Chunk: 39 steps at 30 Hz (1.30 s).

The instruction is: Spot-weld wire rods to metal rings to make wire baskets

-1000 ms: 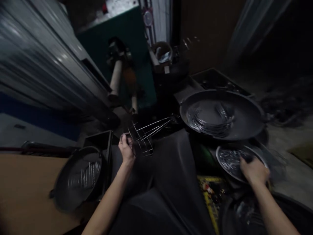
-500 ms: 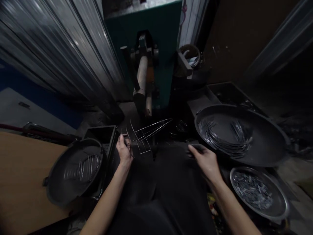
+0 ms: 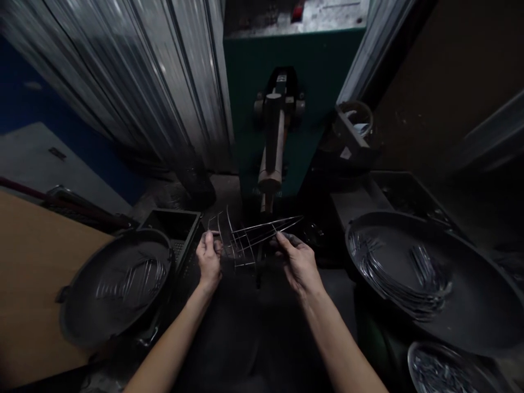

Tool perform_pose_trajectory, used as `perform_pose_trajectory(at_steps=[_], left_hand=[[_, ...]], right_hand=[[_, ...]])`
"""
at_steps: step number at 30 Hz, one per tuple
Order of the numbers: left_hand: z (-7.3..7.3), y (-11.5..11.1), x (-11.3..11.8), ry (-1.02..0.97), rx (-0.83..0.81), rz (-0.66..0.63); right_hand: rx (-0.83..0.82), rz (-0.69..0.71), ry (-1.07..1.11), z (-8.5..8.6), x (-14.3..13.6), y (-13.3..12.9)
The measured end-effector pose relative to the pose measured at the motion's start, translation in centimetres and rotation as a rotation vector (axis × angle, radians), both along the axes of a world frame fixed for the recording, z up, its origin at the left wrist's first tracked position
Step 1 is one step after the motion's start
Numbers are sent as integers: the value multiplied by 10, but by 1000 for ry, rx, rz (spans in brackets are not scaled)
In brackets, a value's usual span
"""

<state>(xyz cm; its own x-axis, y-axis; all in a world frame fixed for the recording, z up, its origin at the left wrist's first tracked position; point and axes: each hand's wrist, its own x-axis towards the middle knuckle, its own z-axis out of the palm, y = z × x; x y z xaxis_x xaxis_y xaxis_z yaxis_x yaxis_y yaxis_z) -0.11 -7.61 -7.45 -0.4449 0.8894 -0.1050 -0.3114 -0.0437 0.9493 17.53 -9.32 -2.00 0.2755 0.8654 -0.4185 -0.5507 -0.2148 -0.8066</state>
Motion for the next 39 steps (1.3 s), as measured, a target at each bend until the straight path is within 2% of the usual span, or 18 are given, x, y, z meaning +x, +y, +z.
perform_pose_trajectory(at_steps=[7, 14, 19, 25, 35, 39], left_hand=[[-1, 4, 3, -49, -33, -2], [-2, 9, 0, -74, -14, -30], [2, 14, 1, -114, -20, -28], [5, 16, -2, -60, -16, -48], [7, 22, -4, -53, -14, -56], [10, 23, -4, -78, -22, -22]], right_hand=[[-80, -43, 47, 11, -5, 8], [-84, -68, 48, 11, -8, 12], [-108, -106, 64, 16, -14, 17], [-108, -155, 132, 22, -19, 21], [-130, -163, 148, 19, -22, 27], [-121, -151, 142, 19, -22, 29]])
